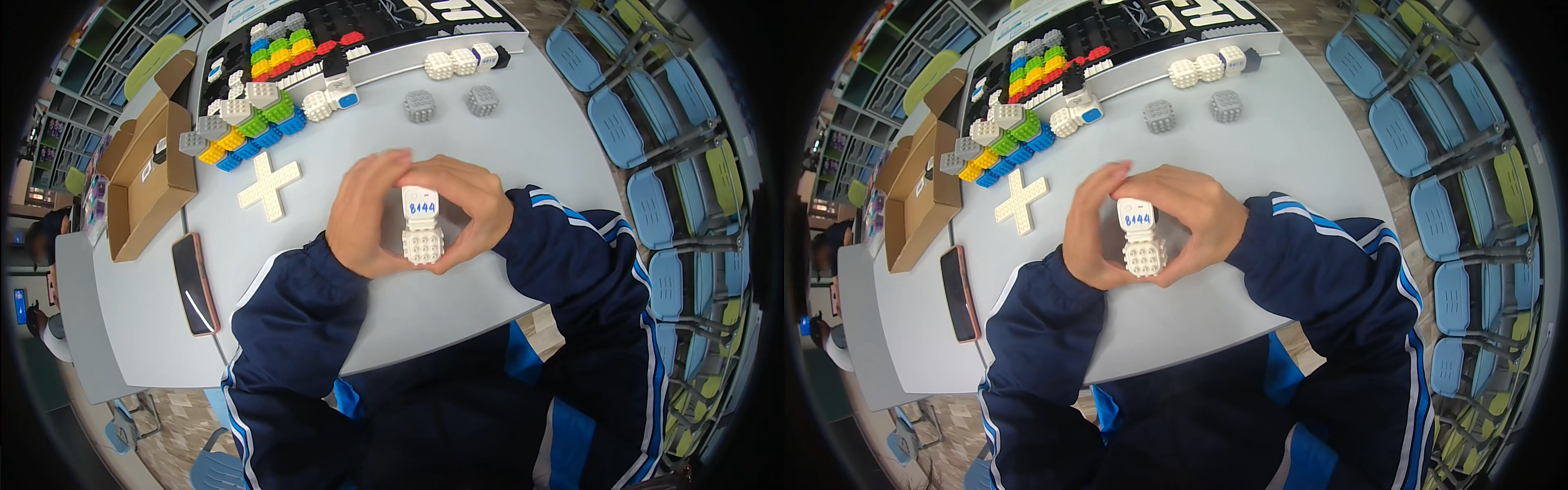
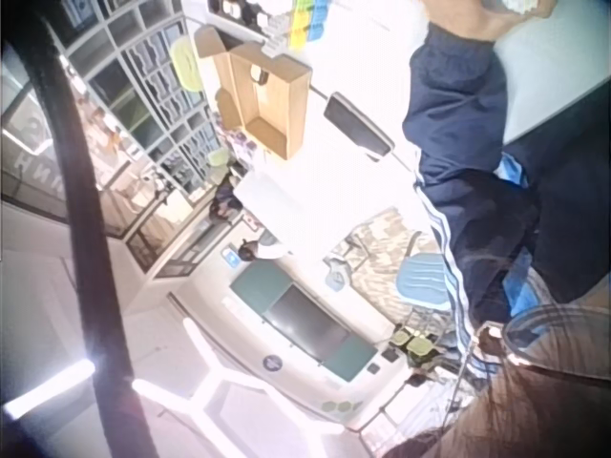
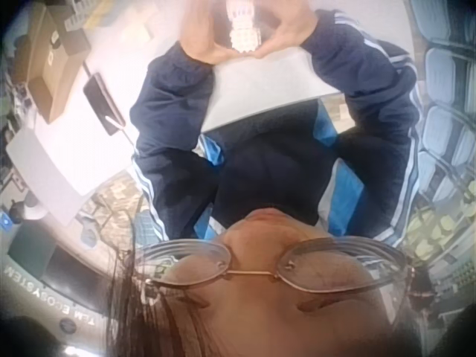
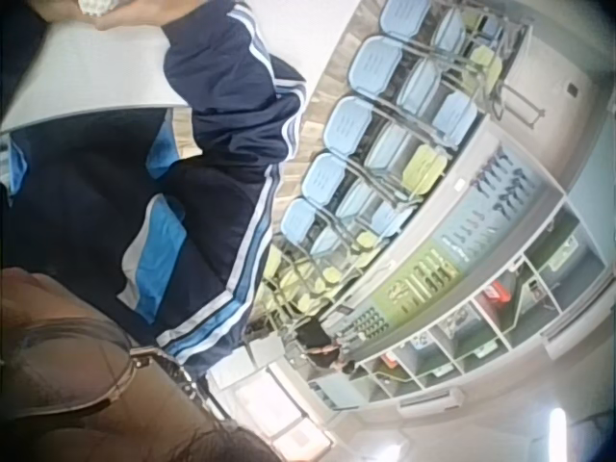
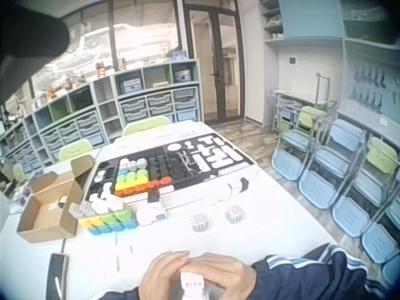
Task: The person assembles small interlocking building blocks into several small structures on a table. They pick up individual blocks, connect them to form larger pieces, and place the completed structures on the table.
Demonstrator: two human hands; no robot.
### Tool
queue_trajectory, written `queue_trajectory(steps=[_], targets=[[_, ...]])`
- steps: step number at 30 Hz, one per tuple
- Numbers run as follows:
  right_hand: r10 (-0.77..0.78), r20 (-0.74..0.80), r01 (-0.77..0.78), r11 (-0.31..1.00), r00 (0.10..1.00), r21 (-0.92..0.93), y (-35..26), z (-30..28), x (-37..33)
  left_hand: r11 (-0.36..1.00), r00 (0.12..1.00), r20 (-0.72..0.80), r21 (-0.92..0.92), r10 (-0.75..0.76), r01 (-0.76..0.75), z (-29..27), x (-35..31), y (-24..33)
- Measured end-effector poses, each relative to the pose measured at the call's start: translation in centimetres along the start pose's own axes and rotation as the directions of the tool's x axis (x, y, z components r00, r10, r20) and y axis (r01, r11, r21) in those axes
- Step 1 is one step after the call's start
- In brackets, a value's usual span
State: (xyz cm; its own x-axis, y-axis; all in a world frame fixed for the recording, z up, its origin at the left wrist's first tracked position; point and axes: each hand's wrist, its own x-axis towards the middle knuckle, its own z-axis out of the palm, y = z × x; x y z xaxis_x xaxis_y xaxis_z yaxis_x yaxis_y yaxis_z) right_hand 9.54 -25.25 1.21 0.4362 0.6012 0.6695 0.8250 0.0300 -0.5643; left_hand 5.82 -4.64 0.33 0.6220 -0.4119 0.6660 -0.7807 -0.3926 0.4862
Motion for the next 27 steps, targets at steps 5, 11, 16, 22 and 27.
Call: queue_trajectory(steps=[5,11,16,22,27], targets=[[-0.016,-0.050,0.019,0.998,0.999,0.058,-0.4,1.1,-0.1,0.999,0.999,0.047,-0.039,-0.011,0.013,-0.1,-0.5,0.0],[0.101,-0.027,-0.098,0.990,0.994,0.104,-0.6,1.0,0.1,0.994,0.994,0.087,-0.072,-0.072,0.078,-0.5,-0.5,0.0],[0.179,-0.008,-0.177,0.976,0.984,0.127,-0.5,0.8,-0.2,0.987,0.987,0.098,-0.083,-0.126,0.135,-0.2,-0.7,-0.1],[0.300,-0.024,-0.289,0.934,0.954,0.210,0.1,0.8,0.2,0.956,0.966,0.041,-0.143,-0.254,0.258,-0.4,-0.2,0.0],[0.196,-0.206,-0.197,0.980,0.959,0.014,1.6,0.3,1.3,0.594,0.843,0.079,-0.674,-0.533,0.439,0.4,0.1,-0.7]])
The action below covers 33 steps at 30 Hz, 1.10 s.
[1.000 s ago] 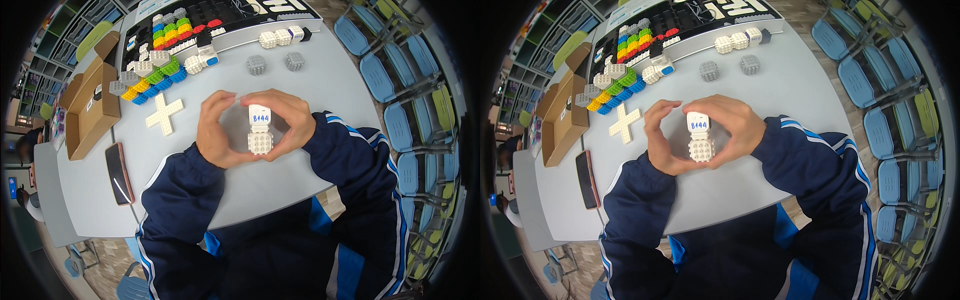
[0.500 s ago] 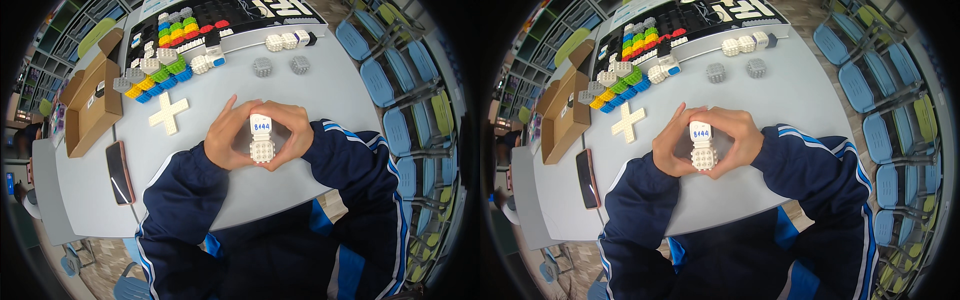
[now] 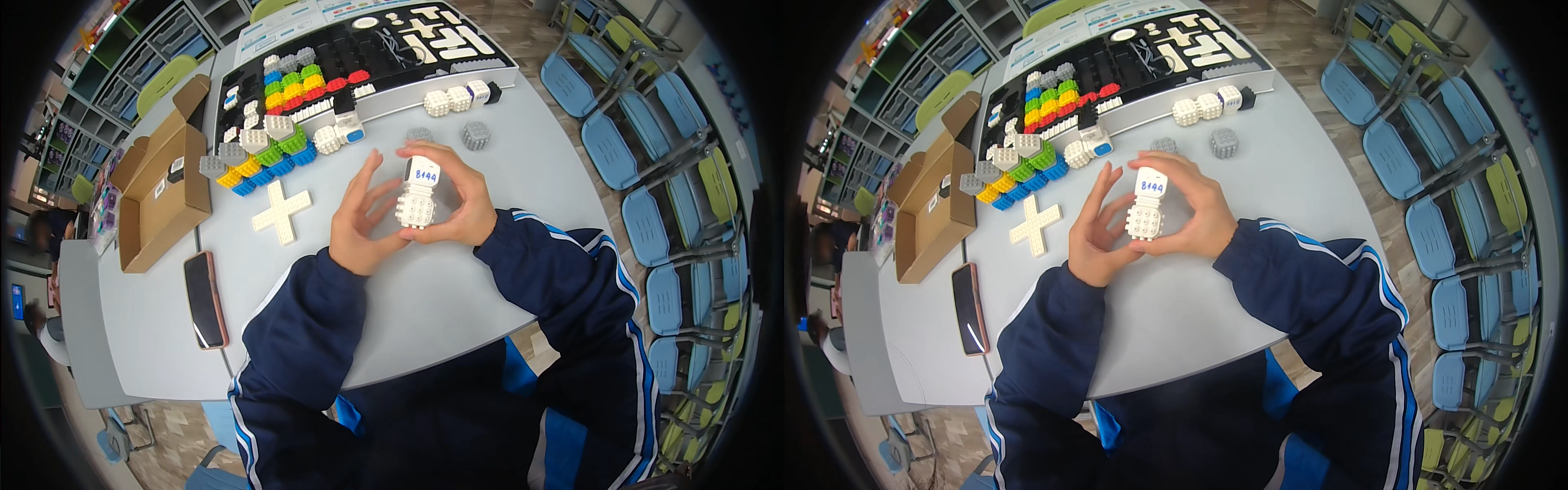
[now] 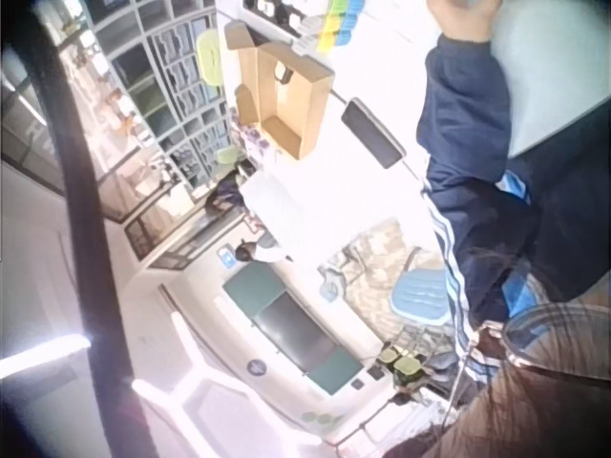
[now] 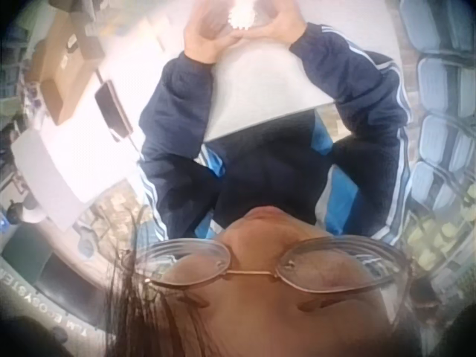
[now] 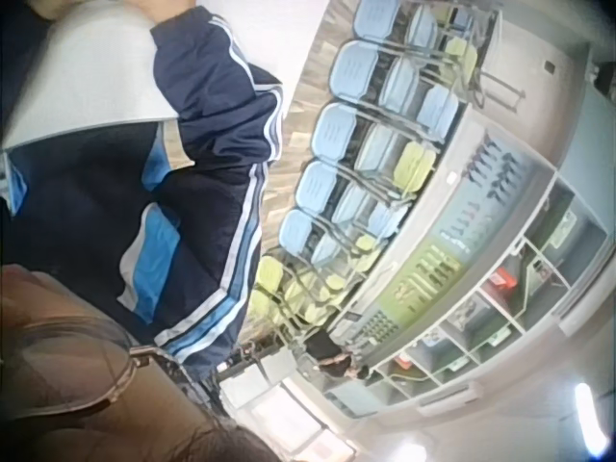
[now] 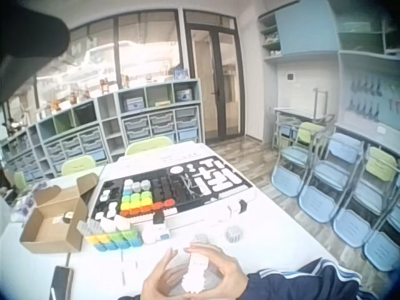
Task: The person assembles small interlocking building blocks into several small structures on a table. They pick up individual blocks, connect them to form larger pieces, and place the completed structures on the table.
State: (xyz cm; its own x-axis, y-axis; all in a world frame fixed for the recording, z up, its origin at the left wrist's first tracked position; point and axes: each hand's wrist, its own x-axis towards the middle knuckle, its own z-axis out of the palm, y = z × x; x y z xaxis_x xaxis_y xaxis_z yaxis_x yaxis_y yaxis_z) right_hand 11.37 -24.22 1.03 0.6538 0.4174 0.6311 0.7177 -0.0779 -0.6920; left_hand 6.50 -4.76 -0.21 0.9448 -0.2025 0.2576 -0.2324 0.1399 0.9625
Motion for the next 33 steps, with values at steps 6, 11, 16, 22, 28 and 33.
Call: queue_trajectory(steps=[6,11,16,22,28,33], targets=[[-0.072,0.036,0.079,0.960,0.997,-0.269,0.4,0.0,0.1,0.759,0.933,0.240,-0.544,-0.267,0.357,-1.5,0.5,0.3],[-0.118,0.070,0.136,0.907,0.991,-0.398,0.7,0.8,0.4,0.937,0.969,0.057,-0.245,-0.242,0.248,-0.9,0.1,-0.6],[-0.187,0.082,0.204,0.866,0.979,-0.456,1.5,0.5,1.5,0.984,0.973,-0.214,-0.175,-0.080,0.043,0.0,-0.1,-0.9],[-0.189,0.191,0.256,0.861,0.963,-0.440,1.3,0.9,0.6,0.997,0.980,-0.197,-0.080,-0.008,-0.008,0.2,0.1,-1.2],[-0.019,0.059,0.029,0.984,0.998,-0.173,0.2,0.5,1.1,0.971,0.992,-0.096,-0.232,-0.086,0.062,-0.7,-0.1,-1.5],[0.021,0.109,-0.036,0.990,0.994,0.136,1.0,0.5,0.9,0.795,0.954,0.138,-0.529,-0.264,0.297,-1.4,0.6,-0.5]])
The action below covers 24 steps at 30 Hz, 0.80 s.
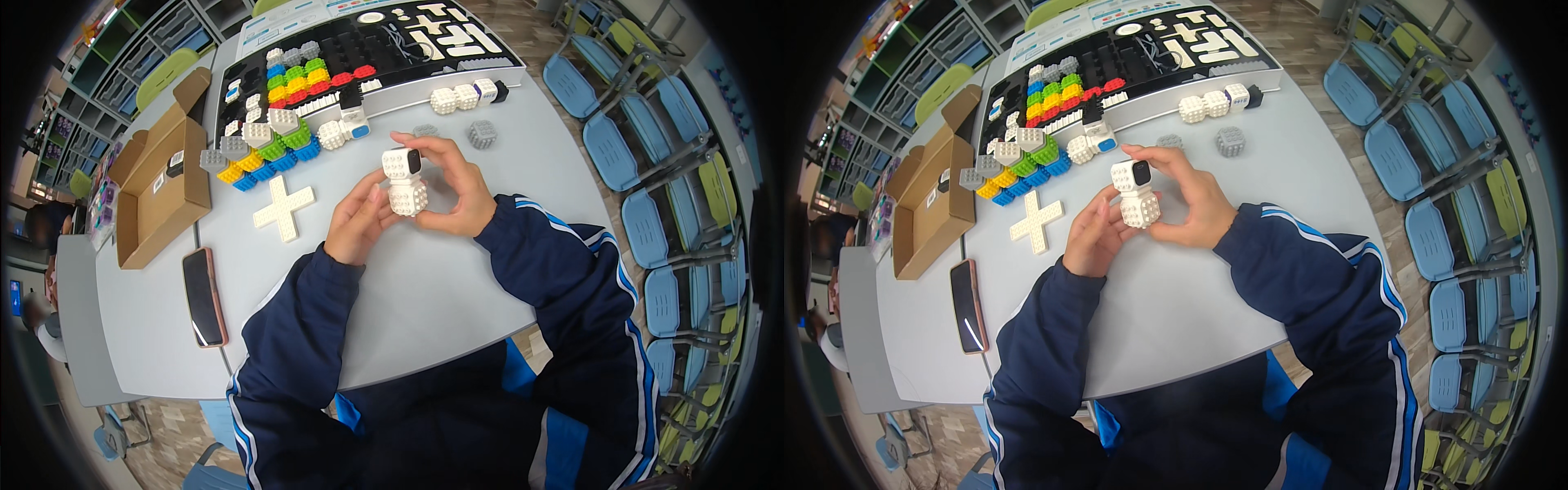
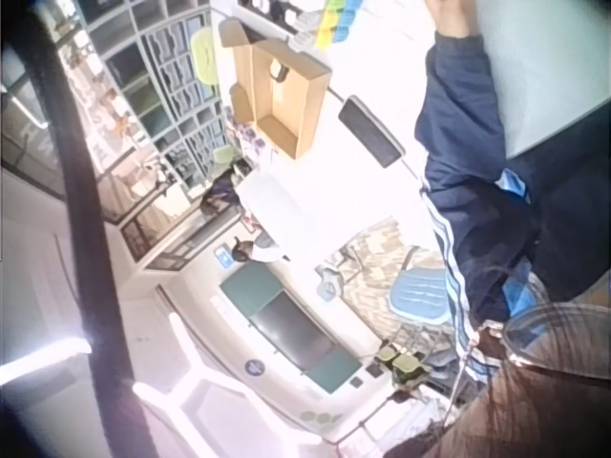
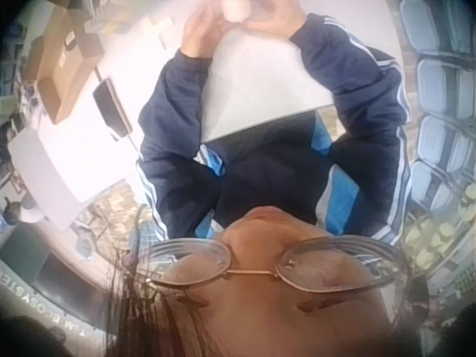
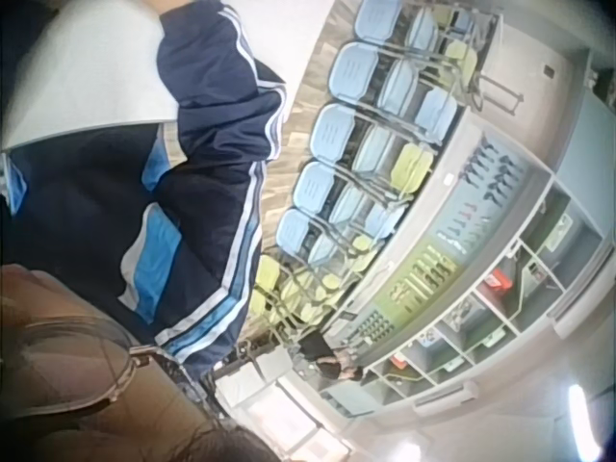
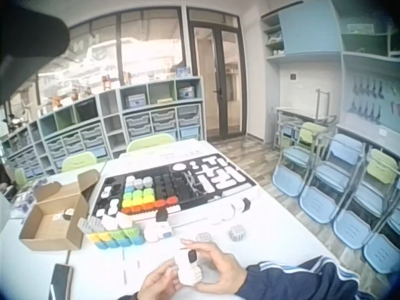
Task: The person assembles small interlocking building blocks into several small structures on a table. They pick up individual blocks, connect them to form larger pieces, and place the completed structures on the table.
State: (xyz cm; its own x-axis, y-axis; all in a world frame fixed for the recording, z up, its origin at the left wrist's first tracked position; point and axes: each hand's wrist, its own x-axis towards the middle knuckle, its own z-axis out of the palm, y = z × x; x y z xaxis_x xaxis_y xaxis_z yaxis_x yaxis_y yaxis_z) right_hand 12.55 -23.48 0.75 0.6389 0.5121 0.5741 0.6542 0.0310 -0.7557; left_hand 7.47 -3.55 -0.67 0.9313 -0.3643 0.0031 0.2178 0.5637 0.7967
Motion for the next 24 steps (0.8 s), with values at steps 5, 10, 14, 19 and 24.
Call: queue_trajectory(steps=[5,10,14,19,24], targets=[[-0.024,0.104,0.022,1.000,0.994,0.013,0.2,0.2,0.1,0.999,0.999,0.012,0.017,-0.044,0.044,-0.5,-0.2,0.0],[-0.143,0.117,0.167,0.958,0.983,-0.231,0.3,0.5,0.2,0.978,0.995,-0.096,0.207,0.027,-0.007,0.0,-0.3,-0.4],[-0.201,0.163,0.251,0.883,0.966,-0.396,-0.1,0.6,-0.2,0.888,0.989,-0.046,0.448,0.140,-0.104,0.4,-0.2,-1.2],[-0.271,0.155,0.309,0.887,0.950,-0.344,-0.3,1.3,-0.7,0.893,0.969,0.048,0.379,0.243,-0.243,1.2,-0.1,-1.3],[-0.156,0.091,0.163,0.984,0.983,-0.072,0.1,1.6,-1.0,0.990,0.997,0.056,0.128,0.046,-0.053,0.3,-0.4,-0.2]])
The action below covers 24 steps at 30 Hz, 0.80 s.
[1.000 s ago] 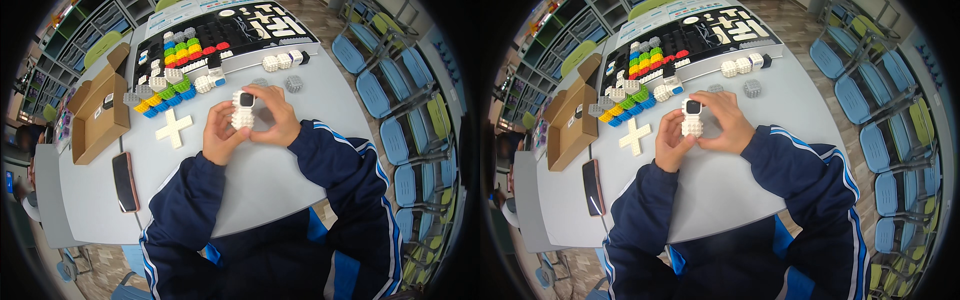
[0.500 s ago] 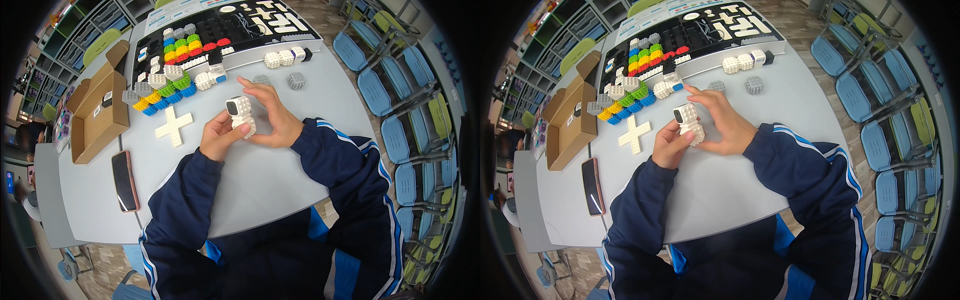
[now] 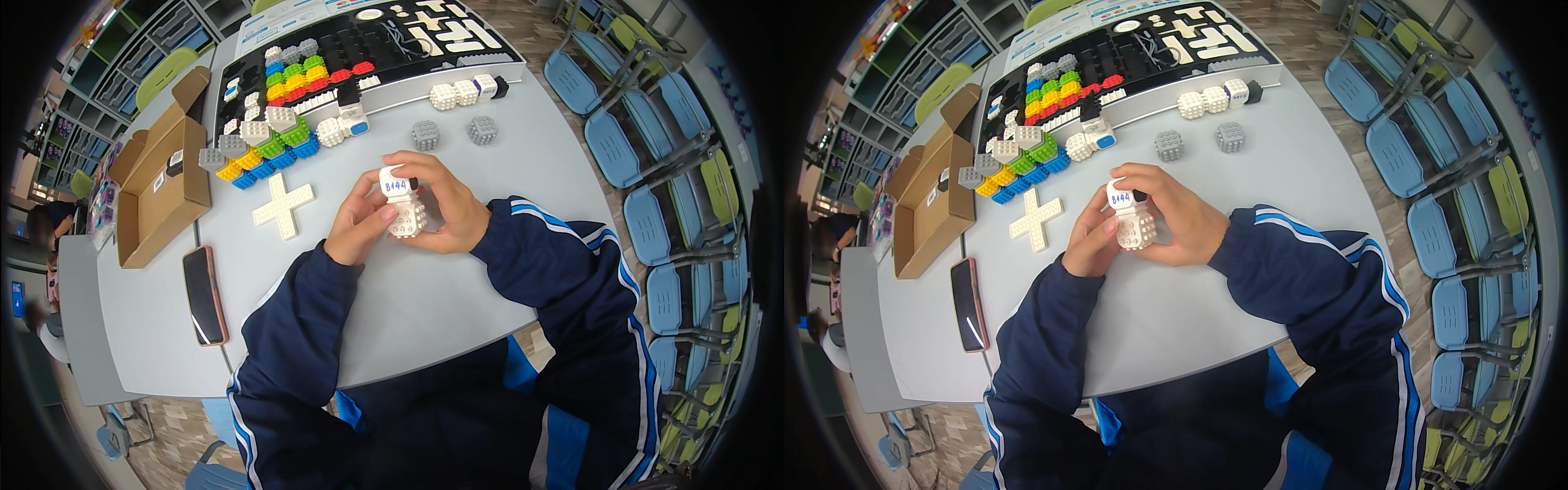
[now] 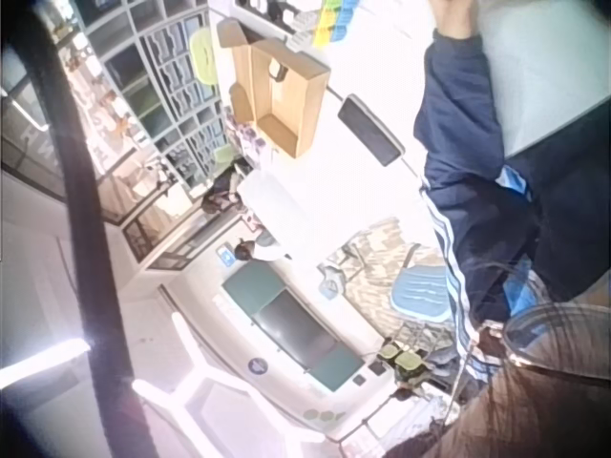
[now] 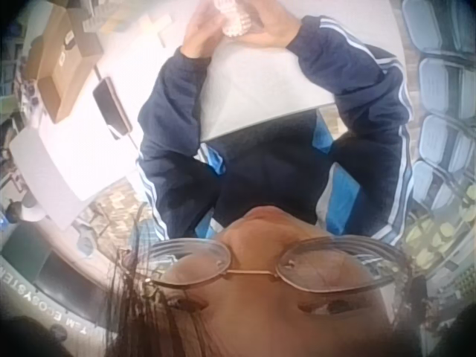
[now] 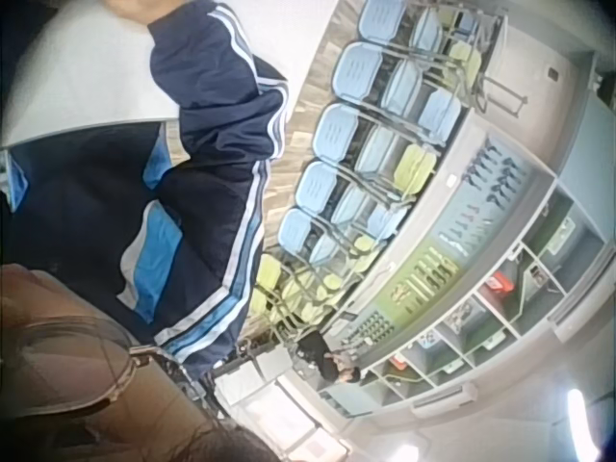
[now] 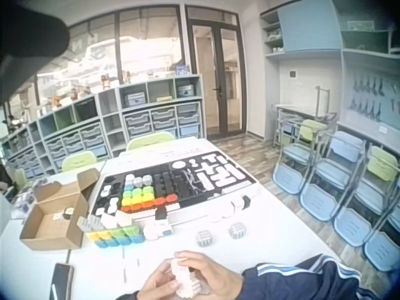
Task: The person assembles small interlocking building blocks into several small structures on a table. They pick up individual blocks, connect them to form larger pieces, and place the completed structures on the table.
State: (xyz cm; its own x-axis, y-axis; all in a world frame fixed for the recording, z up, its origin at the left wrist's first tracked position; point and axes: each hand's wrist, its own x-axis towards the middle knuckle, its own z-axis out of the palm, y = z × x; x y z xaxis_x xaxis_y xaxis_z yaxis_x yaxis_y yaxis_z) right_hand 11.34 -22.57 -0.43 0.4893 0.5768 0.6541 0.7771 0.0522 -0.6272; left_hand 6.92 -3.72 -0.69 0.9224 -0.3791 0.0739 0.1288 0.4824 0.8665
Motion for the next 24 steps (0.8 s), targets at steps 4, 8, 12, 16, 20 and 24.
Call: queue_trajectory(steps=[4,8,12,16,20,24], targets=[[-0.085,0.064,0.096,0.975,0.994,-0.199,0.3,-0.1,0.3,0.991,0.987,0.097,-0.031,-0.130,0.134,-0.2,-0.1,0.7],[-0.063,0.028,0.068,0.961,0.998,-0.270,0.0,-0.3,0.6,0.997,0.997,0.008,-0.011,-0.075,0.075,-0.4,0.1,0.1],[-0.057,0.014,0.059,0.965,0.998,-0.256,0.0,-0.4,0.6,0.999,0.999,-0.002,0.011,-0.052,0.052,-1.2,0.2,-0.7],[-0.086,0.058,0.098,0.962,0.995,-0.255,-0.1,-0.4,0.7,0.997,1.000,0.011,0.075,0.001,-0.002,-1.8,0.0,-1.4],[-0.090,0.019,0.092,0.969,0.996,-0.230,-0.1,-0.3,0.6,1.000,1.000,0.031,0.017,-0.003,0.003,-1.6,0.0,-1.4],[-0.093,-0.027,0.086,0.978,0.995,-0.188,0.3,-0.2,0.2,0.996,0.997,0.027,0.047,-0.077,0.076,-0.1,-0.1,0.2]])
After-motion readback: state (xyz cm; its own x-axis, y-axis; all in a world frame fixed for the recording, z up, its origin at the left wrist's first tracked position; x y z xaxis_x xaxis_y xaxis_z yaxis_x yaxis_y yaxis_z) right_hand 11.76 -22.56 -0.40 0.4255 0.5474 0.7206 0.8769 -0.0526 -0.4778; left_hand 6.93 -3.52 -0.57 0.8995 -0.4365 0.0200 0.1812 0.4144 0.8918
